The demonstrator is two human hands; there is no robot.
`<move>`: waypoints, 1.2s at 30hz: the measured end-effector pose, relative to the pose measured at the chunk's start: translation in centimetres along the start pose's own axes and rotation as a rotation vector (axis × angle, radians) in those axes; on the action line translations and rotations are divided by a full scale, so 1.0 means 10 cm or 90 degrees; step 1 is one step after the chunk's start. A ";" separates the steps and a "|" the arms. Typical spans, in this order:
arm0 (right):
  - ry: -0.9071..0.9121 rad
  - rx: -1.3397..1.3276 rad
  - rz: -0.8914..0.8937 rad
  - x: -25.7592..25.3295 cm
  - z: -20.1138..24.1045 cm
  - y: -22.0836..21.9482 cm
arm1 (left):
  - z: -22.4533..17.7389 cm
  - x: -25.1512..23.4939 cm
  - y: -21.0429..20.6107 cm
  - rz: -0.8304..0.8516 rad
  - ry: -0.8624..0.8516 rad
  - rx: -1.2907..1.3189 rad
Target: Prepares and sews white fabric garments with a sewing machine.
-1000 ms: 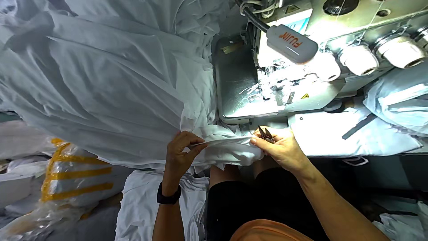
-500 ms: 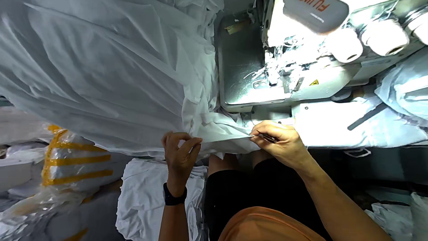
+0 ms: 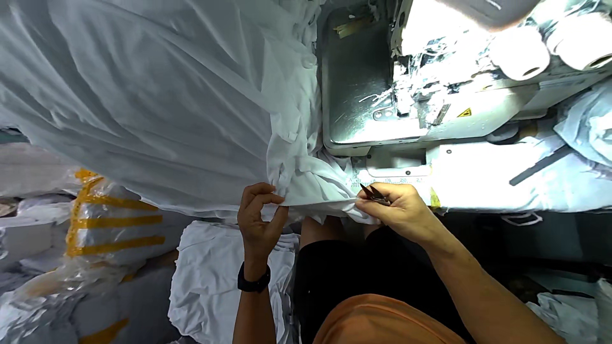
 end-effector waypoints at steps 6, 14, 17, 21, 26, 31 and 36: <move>0.041 -0.063 -0.060 -0.01 0.17 0.08 | -0.45 -0.74 -0.27 0.103 -0.164 0.000; 0.122 -0.003 -0.257 0.05 0.13 0.30 | -0.66 -1.55 -1.14 0.348 -0.263 -0.070; 0.148 0.004 -0.272 0.05 0.08 0.32 | -0.64 -1.60 -1.24 0.388 -0.176 -0.076; 0.200 0.027 -0.273 0.04 0.07 0.33 | -0.67 -1.67 -1.26 0.417 -0.136 -0.108; 0.197 0.022 -0.286 0.05 0.07 0.34 | -0.69 -1.70 -1.28 0.435 -0.079 -0.125; 0.188 0.009 -0.288 0.05 0.07 0.34 | -0.66 -1.69 -1.30 0.427 -0.080 -0.120; 0.176 0.002 -0.302 0.02 0.04 0.33 | -0.65 -1.65 -1.28 0.414 -0.094 -0.093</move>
Point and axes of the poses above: each hand's wrist, its own x-axis away from the middle knuckle, its own y-axis out of the back of the hand, z = x × y, the point moved 4 cm from there along -x, towards the middle knuckle, and after that the axes turned 4 degrees about -z, right-handed, at the moved point
